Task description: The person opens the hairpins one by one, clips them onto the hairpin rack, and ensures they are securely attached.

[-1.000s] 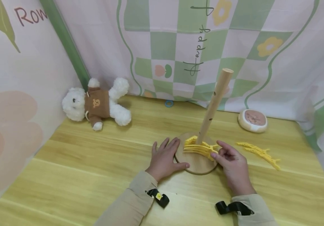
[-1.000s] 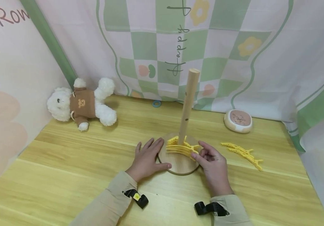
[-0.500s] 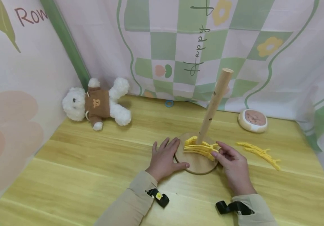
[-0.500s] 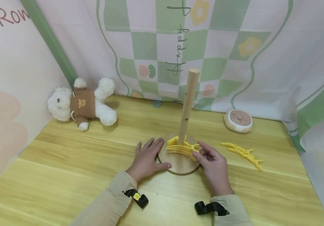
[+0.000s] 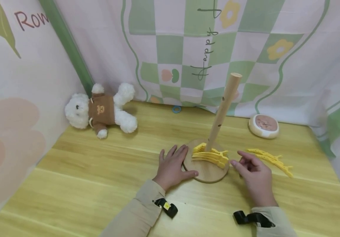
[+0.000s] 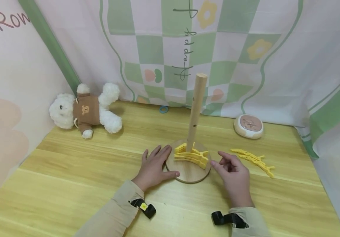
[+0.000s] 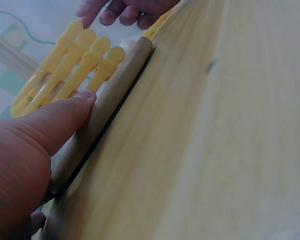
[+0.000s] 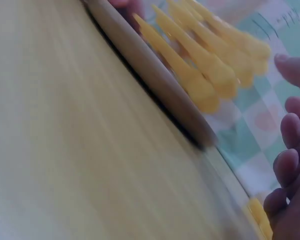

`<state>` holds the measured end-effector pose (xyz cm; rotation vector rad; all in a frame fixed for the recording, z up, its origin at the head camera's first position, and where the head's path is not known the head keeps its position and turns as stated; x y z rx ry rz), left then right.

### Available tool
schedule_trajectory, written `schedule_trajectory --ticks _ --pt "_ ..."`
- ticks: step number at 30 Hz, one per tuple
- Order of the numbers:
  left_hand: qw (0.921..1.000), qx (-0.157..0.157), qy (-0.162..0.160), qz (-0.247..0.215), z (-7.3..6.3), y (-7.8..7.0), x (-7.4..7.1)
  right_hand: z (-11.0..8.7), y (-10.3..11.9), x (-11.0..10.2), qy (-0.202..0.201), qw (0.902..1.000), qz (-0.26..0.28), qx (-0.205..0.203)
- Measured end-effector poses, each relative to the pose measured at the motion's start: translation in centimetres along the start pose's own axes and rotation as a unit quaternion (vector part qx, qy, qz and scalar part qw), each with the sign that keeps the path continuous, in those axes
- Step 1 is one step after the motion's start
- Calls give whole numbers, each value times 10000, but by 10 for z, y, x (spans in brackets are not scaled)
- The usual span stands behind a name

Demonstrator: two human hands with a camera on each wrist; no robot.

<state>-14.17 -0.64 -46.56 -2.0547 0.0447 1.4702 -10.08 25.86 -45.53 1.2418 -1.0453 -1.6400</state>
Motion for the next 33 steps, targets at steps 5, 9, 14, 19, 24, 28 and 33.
schedule_trajectory --ticks 5,9,14,19,24,28,33 --pt "10000 -9 -7 -12 0 1 1 1 -6 -19 -419 9965 -715 -54" --pt "10000 2 -16 -18 0 1 2 2 -10 -34 -845 9917 -967 -55" --pt "10000 21 -43 18 1 2 3 2 -17 -56 -1428 9842 -1003 286" --pt "10000 13 -48 37 2 3 3 -1 -24 -79 -1885 9748 -893 793" --pt "10000 11 -56 51 2 4 4 -2 -30 -91 -2008 9702 -659 1183" --pt "10000 1 -48 61 2 4 4 -2 -32 -94 -2012 9702 -607 1205" --pt "10000 -19 -27 85 1 3 2 -6 -33 -101 -1992 9651 -1018 1365"
Point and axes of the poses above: each hand's wrist, its own z-axis towards the middle knuckle, its own x-axis out of the palm, y = z × x, the point moved 3 cm from there along z, towards the middle knuckle, and after that the axes turned 13 degrees about y, right-handed, at the moved point
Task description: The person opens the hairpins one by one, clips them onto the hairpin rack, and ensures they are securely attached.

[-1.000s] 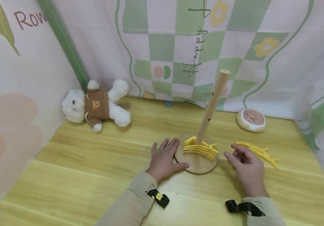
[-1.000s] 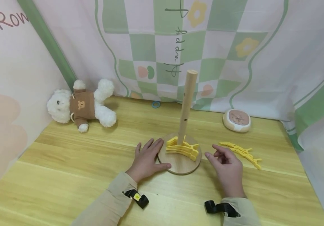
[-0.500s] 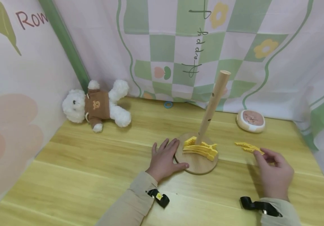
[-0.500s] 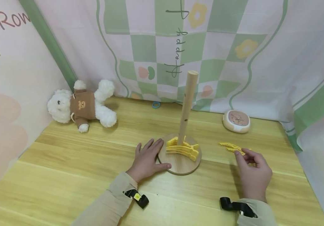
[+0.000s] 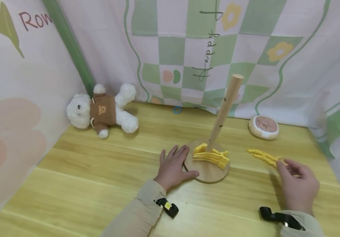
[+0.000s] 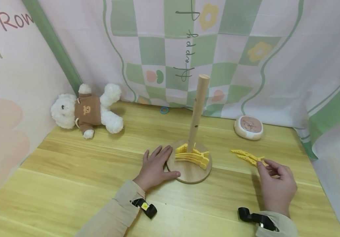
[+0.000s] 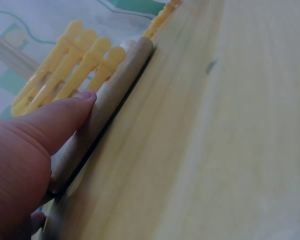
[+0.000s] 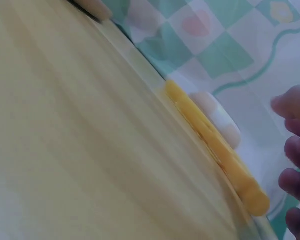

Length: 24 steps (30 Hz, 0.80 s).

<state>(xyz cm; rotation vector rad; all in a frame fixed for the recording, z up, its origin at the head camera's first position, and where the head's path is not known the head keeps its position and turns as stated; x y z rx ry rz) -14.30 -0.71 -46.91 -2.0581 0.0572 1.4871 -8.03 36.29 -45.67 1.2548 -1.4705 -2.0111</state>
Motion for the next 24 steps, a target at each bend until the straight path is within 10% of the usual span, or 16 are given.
schedule_trajectory --ticks 10,24 --pt "10000 -38 68 27 0 -2 0 13 -27 -35 1386 9726 -1869 1" --pt "10000 -34 53 75 0 0 0 24 -33 -35 2508 9208 -2933 -566"
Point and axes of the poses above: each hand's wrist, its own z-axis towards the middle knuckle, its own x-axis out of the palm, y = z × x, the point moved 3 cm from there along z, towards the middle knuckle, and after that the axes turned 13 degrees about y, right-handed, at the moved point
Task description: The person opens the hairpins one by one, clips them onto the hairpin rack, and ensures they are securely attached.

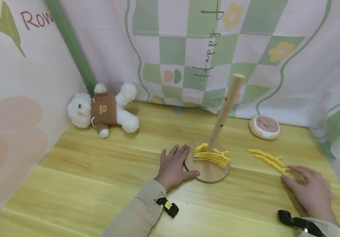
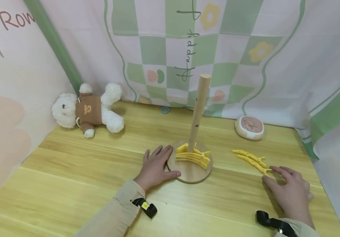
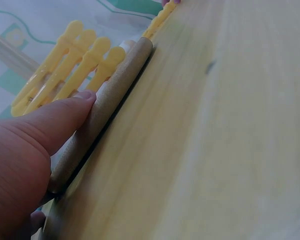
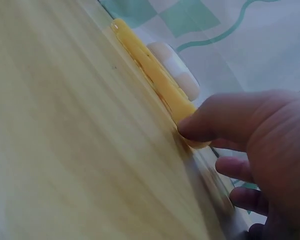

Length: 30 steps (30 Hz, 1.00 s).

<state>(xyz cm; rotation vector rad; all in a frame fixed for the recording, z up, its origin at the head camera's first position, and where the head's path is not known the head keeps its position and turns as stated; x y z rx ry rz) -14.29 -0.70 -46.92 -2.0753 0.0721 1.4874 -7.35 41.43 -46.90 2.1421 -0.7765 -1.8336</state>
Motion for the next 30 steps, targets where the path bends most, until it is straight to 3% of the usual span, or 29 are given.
schedule_trajectory --ticks 3,6,11,15,22,30 --pt "10000 -3 0 12 0 0 0 -2 1 1 -184 9995 248 -37" --pt "10000 -12 5 25 0 0 0 -6 2 3 -389 9954 872 85" --pt "10000 -19 14 11 0 0 -1 -10 14 4 -608 9756 2108 -53" --pt "10000 2 -14 -8 -1 0 -1 -7 33 4 -713 9595 2692 -426" --pt "10000 10 -21 3 -1 0 -1 -1 57 9 -742 9504 2903 -829" --pt "10000 37 -9 -6 1 0 0 -3 85 10 -897 9629 2258 -1177"
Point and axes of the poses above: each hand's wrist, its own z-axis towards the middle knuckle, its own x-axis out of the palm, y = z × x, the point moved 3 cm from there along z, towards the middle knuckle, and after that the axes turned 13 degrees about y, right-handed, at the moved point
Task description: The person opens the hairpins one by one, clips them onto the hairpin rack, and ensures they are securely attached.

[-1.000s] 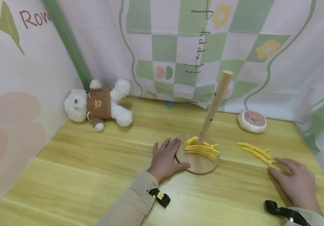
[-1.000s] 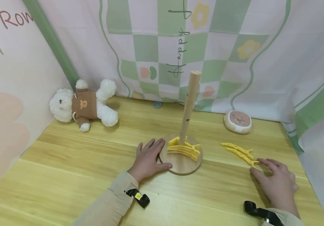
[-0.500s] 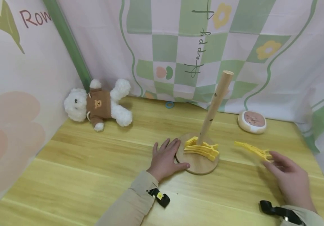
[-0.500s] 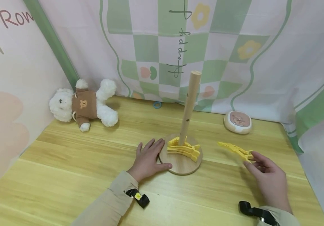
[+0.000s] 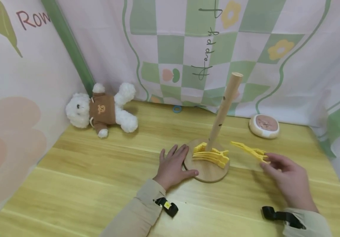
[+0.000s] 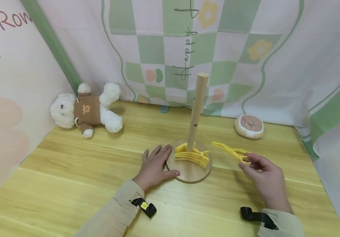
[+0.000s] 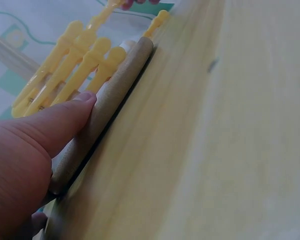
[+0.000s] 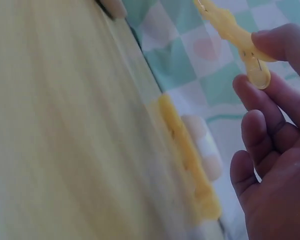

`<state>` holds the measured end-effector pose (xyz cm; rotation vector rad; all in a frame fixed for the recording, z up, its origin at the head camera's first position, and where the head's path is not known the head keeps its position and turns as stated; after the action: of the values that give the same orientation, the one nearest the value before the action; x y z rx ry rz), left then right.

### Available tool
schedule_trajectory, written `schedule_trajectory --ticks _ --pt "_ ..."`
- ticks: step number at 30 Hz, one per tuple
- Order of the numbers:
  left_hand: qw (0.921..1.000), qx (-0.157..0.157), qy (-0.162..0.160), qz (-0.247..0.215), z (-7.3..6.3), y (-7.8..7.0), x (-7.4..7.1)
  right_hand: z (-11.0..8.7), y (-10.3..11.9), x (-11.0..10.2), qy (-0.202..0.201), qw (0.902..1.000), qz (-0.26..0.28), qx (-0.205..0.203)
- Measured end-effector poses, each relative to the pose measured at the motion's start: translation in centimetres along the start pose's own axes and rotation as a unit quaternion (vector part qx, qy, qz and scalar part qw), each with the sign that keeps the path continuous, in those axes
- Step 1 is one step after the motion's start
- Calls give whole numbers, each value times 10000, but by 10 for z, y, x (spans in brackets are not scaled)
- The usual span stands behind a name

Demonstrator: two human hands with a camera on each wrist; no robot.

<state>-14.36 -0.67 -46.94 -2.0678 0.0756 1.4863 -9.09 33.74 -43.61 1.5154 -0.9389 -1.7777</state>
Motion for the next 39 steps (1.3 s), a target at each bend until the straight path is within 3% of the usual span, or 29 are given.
schedule_trajectory --ticks 5,15,22,39 --pt "10000 10 60 -10 2 -1 0 -2 18 6 95 9984 -434 -345" --pt "9995 101 299 -95 3 -1 -1 -6 41 18 464 9935 -740 -727" --pt "9985 192 482 -162 1 -2 -5 -6 46 27 625 9916 -714 -879" --pt "9982 255 514 -158 1 3 -7 -5 53 36 702 9901 -655 -1021"
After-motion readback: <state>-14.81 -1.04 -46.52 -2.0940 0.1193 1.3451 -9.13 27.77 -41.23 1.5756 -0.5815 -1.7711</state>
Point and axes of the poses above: each hand's wrist, its own z-axis towards the middle knuckle, its own x-axis out of the palm, y = z × x, the point moved 3 cm from there along z, towards the middle knuckle, and after that the axes turned 13 degrees about y, right-handed, at the moved point
